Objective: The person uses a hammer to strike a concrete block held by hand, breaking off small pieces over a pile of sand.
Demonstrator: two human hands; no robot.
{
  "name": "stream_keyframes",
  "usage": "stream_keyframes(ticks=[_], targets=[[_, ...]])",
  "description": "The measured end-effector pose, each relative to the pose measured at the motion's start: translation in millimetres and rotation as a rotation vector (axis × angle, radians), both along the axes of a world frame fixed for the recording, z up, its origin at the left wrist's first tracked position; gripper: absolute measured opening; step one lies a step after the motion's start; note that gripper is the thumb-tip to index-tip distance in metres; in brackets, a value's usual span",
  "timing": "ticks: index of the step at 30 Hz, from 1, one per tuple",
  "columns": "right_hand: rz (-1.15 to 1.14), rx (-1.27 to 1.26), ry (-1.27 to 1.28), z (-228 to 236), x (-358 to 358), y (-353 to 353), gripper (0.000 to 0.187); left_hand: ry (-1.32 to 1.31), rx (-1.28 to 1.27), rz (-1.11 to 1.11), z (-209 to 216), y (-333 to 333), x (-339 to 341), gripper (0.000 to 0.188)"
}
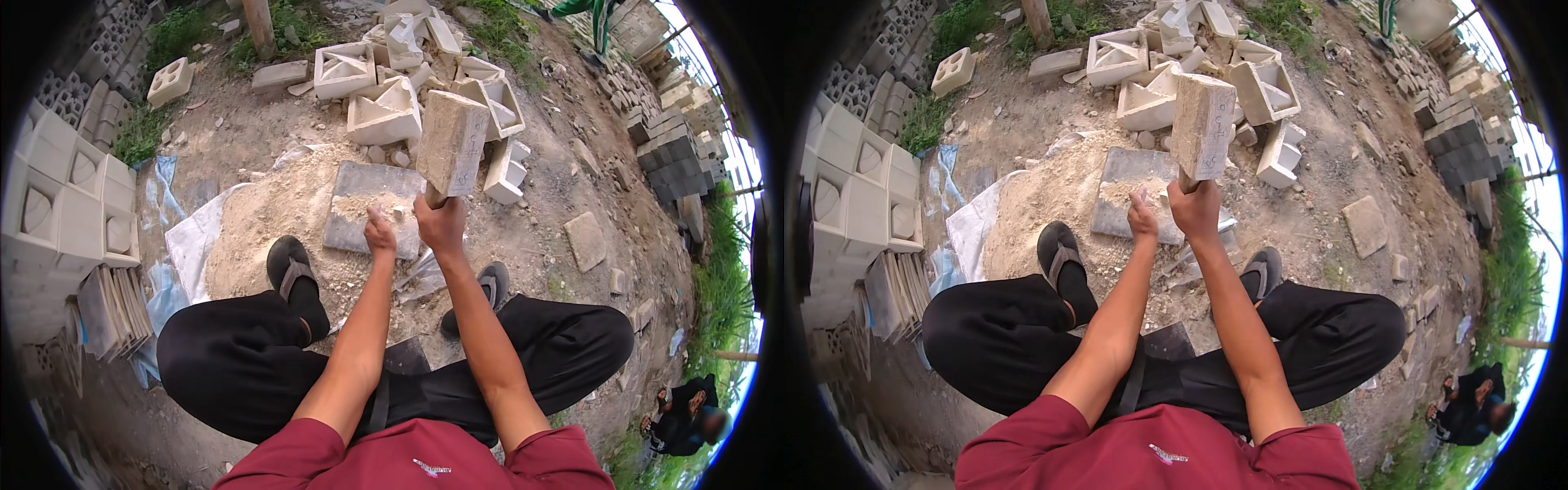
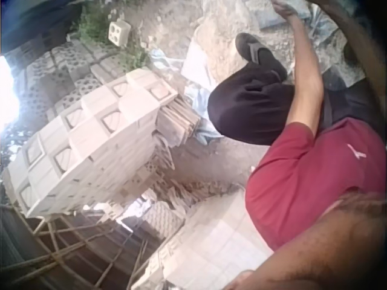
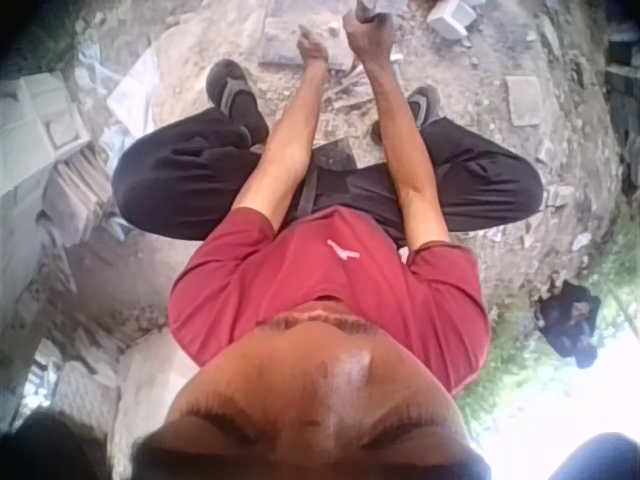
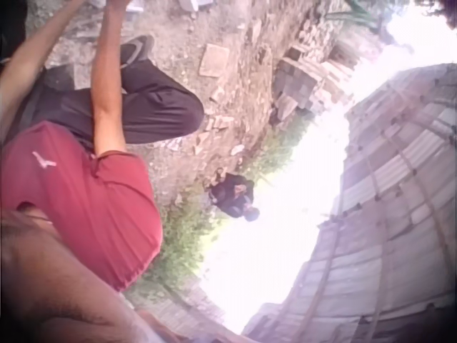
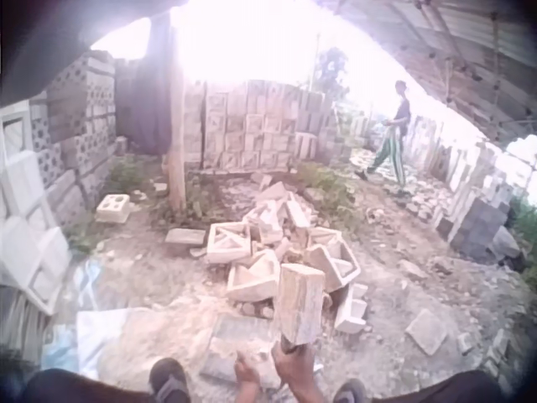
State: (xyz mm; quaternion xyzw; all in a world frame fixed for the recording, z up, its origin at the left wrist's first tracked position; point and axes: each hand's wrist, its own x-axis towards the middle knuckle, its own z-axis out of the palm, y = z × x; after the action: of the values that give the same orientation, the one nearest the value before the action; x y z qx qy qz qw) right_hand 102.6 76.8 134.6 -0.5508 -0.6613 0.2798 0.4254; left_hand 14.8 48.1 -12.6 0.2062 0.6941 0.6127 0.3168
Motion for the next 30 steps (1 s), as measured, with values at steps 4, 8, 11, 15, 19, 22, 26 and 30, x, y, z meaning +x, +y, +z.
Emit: stream_keyframes(ticks=[4, 8, 11, 15, 19, 22, 26, 30], targets=[[0.051, -0.14, -0.145, -62.0, 16.8, -26.8, 0.036, 0.012, 0.029, 0.115, 2.3, 4.8, -12.9, 0.075], [0.144, -0.74, -0.358, -94.5, 40.1, -30.7, 0.049, -0.102, 0.073, 0.085, -18.2, 7.7, -25.5, 0.07], [0.16, -0.412, -0.365, -108.3, 41.2, -18.1, 0.042, -0.278, 0.216, -0.12, -27.0, 31.8, -28.5, 0.079], [0.158, -0.526, -0.496, -65.2, 42.8, -5.9, 0.043, -0.303, 0.138, -0.234, -17.8, 22.7, 4.2, 0.081], [0.057, -0.063, -0.016, 14.8, -5.5, -5.0, 0.039, -0.362, 0.237, 0.03, -24.8, 16.6, -20.1, 0.081], [0.043, 0.047, 0.155, 45.0, -16.2, -2.8, 0.024, -0.122, 0.009, -0.033, -16.0, 1.7, -18.4, 0.078], [0.056, -0.051, -0.142, -60.8, 20.6, -22.0, 0.011, -0.072, -0.057, -0.041, 7.3, 6.1, -8.9, 0.079], [0.111, -0.718, -0.364, -100.9, 41.7, -28.1, 0.057, -0.109, 0.077, -0.1, -2.3, 10.6, -15.5, 0.081]])
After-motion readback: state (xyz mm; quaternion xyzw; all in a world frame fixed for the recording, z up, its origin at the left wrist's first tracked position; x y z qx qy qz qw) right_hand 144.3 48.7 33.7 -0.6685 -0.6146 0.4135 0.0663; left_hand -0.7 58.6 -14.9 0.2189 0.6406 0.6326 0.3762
